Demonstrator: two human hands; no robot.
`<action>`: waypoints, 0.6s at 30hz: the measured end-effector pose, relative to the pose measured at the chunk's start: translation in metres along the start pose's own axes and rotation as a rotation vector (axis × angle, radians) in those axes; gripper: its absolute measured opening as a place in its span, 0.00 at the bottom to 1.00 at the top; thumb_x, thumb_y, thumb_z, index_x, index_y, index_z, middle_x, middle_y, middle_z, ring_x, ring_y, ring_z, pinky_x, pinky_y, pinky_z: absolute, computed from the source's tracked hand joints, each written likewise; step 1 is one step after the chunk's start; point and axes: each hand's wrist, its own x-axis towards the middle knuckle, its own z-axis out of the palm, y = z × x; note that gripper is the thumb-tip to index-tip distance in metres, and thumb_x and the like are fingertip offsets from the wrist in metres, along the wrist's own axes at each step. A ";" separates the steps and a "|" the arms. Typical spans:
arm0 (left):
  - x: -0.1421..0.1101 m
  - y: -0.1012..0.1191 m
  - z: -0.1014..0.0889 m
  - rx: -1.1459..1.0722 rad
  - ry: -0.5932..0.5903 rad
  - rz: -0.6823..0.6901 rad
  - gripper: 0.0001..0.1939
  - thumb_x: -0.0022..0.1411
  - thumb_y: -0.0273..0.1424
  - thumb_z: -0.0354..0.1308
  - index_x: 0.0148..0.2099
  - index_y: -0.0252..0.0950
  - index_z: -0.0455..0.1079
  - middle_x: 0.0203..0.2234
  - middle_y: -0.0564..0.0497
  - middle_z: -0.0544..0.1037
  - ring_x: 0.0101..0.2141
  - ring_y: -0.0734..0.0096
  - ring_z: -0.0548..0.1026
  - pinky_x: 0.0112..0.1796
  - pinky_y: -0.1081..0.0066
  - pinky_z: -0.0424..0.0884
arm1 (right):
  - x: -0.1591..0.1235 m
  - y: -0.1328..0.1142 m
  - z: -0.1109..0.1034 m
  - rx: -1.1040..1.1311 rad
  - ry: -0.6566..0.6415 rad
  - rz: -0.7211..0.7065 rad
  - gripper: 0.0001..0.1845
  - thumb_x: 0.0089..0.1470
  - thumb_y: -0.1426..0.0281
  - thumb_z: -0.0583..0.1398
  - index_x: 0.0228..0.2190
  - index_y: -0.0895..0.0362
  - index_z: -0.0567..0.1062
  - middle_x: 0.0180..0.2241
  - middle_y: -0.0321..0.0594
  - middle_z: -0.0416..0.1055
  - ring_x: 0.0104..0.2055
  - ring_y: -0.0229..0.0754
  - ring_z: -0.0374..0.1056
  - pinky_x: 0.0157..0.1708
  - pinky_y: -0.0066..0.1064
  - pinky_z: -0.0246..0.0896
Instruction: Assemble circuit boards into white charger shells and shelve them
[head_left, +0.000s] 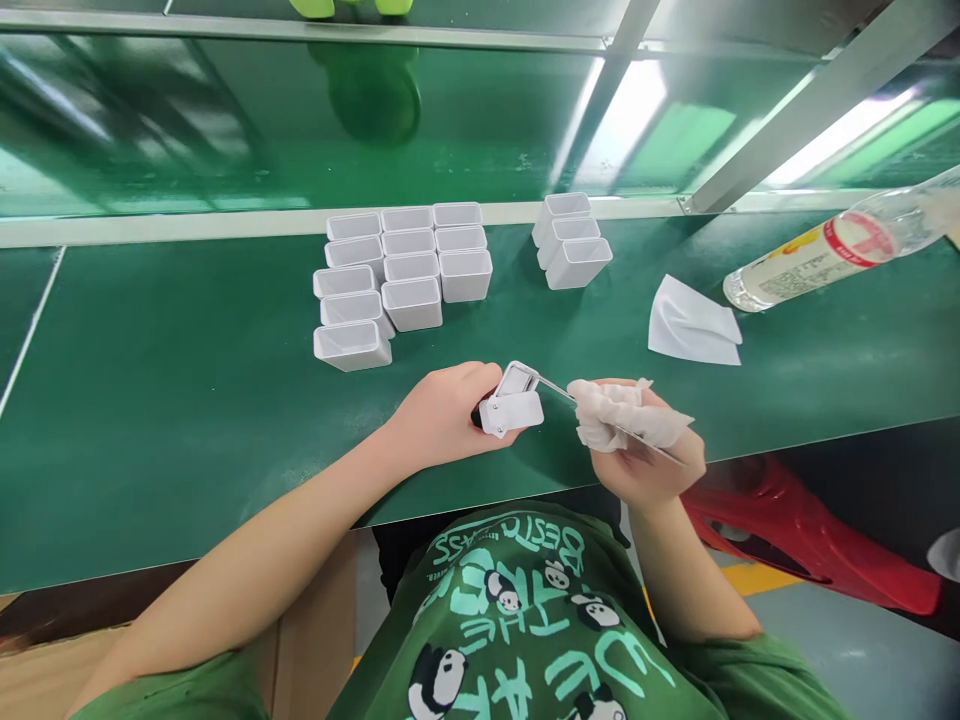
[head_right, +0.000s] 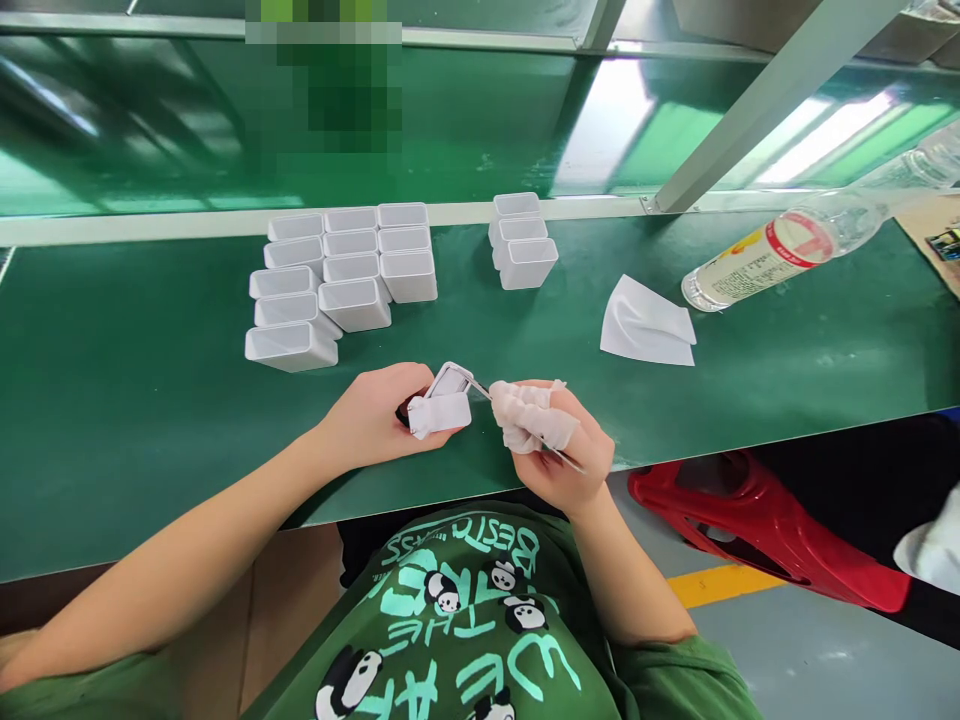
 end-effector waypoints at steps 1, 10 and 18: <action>0.000 0.000 0.000 0.004 0.003 0.003 0.16 0.55 0.34 0.63 0.30 0.40 0.56 0.21 0.60 0.63 0.22 0.77 0.61 0.23 0.75 0.56 | 0.000 0.000 0.002 0.018 -0.002 0.004 0.27 0.46 0.83 0.67 0.47 0.50 0.80 0.33 0.39 0.80 0.34 0.49 0.78 0.28 0.42 0.76; 0.000 0.001 0.001 0.024 -0.021 -0.008 0.14 0.56 0.33 0.60 0.30 0.41 0.54 0.22 0.59 0.62 0.23 0.75 0.60 0.24 0.74 0.56 | 0.005 -0.018 0.003 0.068 0.035 0.392 0.12 0.52 0.77 0.67 0.39 0.52 0.80 0.36 0.38 0.82 0.37 0.46 0.80 0.45 0.43 0.77; 0.000 0.000 0.002 0.025 -0.023 0.001 0.13 0.56 0.32 0.58 0.30 0.41 0.53 0.22 0.59 0.61 0.23 0.75 0.59 0.23 0.73 0.55 | 0.012 -0.025 0.002 0.131 0.154 0.513 0.12 0.52 0.77 0.68 0.40 0.54 0.77 0.38 0.39 0.81 0.40 0.47 0.80 0.38 0.39 0.81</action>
